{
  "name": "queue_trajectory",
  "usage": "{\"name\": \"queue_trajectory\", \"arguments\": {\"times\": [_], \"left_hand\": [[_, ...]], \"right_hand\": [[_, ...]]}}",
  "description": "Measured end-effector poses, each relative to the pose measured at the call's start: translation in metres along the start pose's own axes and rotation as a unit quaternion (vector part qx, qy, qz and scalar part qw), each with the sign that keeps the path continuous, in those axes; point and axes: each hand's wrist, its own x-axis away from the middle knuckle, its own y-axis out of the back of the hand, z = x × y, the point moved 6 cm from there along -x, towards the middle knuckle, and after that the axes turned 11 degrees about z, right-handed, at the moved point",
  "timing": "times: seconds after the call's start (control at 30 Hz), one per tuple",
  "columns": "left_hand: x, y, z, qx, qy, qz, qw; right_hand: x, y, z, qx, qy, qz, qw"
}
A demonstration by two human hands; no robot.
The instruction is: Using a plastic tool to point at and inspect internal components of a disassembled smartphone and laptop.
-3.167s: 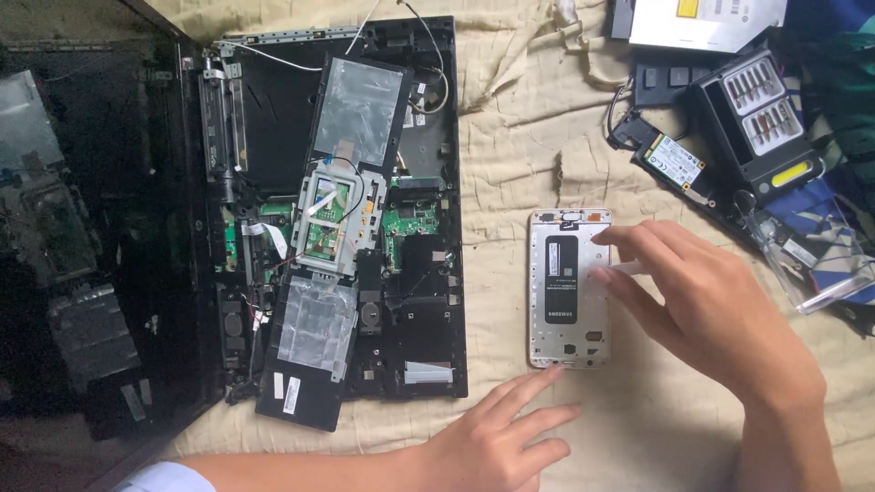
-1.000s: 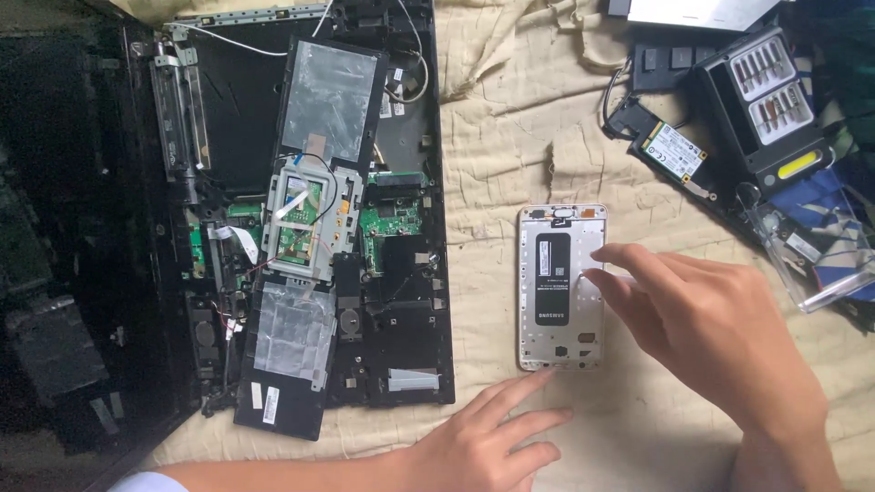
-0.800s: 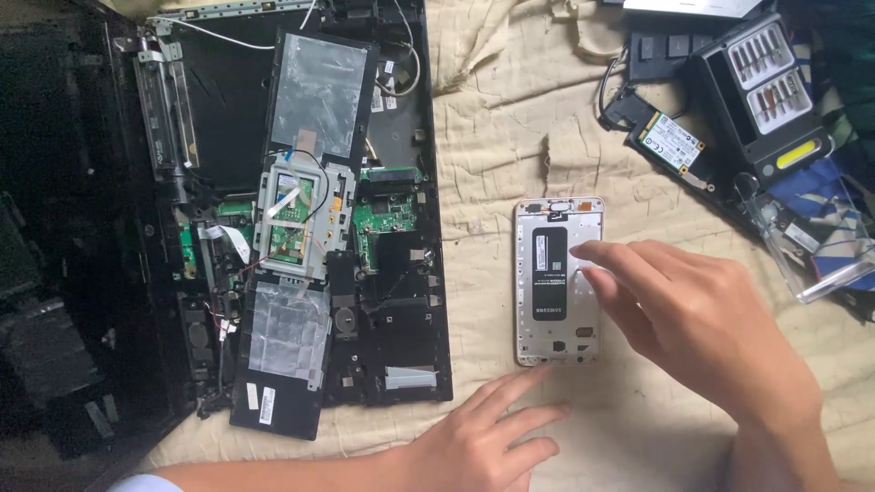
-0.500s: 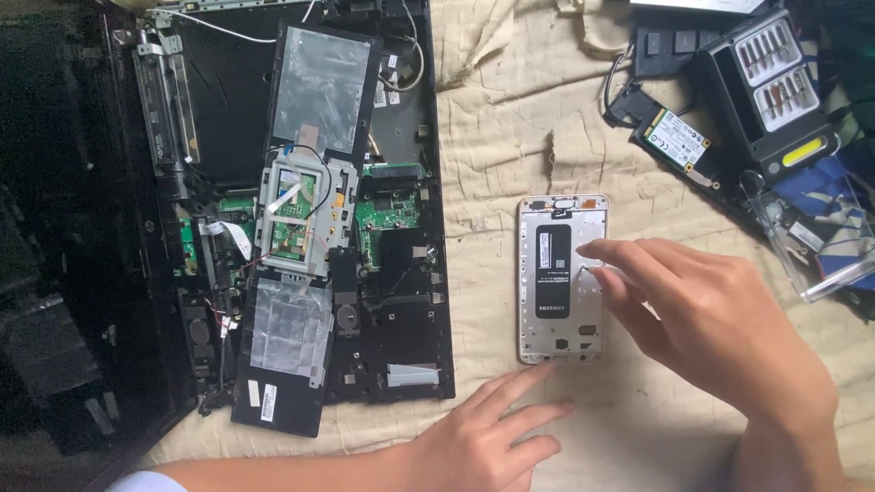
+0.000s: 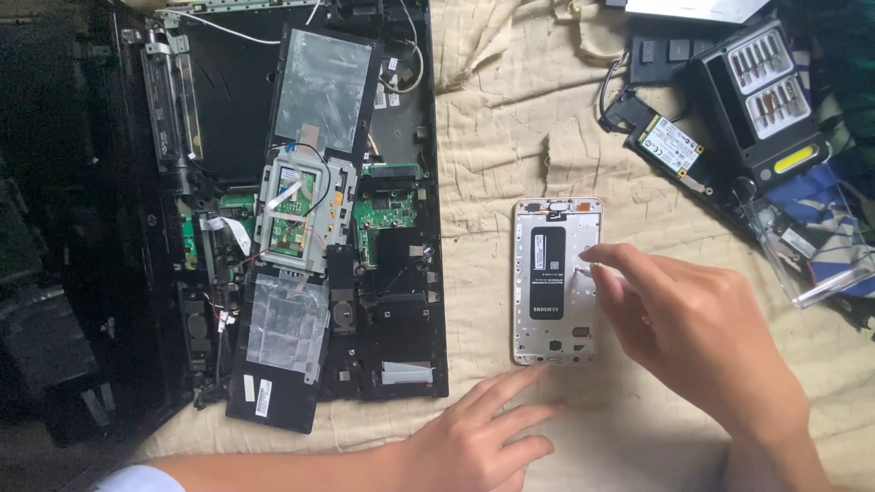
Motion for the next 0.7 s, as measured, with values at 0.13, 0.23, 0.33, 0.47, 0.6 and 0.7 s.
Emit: {"name": "queue_trajectory", "arguments": {"times": [0.13, 0.23, 0.33, 0.47, 0.6, 0.7], "left_hand": [[0.001, 0.000, -0.002, 0.006, 0.012, 0.028, 1.000], [0.001, 0.002, -0.004, -0.004, 0.010, 0.040, 0.999], [0.004, 0.001, -0.005, 0.021, 0.008, 0.029, 0.999], [0.012, 0.006, -0.003, 0.078, 0.020, 0.025, 0.996], [0.026, 0.011, -0.009, 0.218, 0.004, 0.042, 0.975], [0.058, -0.004, -0.003, 0.419, 0.096, 0.088, 0.898]], "right_hand": [[0.000, 0.000, 0.010, 0.045, 0.028, -0.055, 0.997], [0.001, -0.003, 0.015, 0.078, 0.056, -0.089, 0.991], [0.003, -0.008, 0.016, 0.108, 0.057, -0.055, 0.991], [0.003, -0.007, 0.022, 0.107, 0.087, -0.051, 0.989], [0.002, -0.008, 0.020, 0.095, 0.066, -0.035, 0.993], [-0.003, -0.014, 0.007, 0.098, 0.037, -0.002, 0.995]]}}
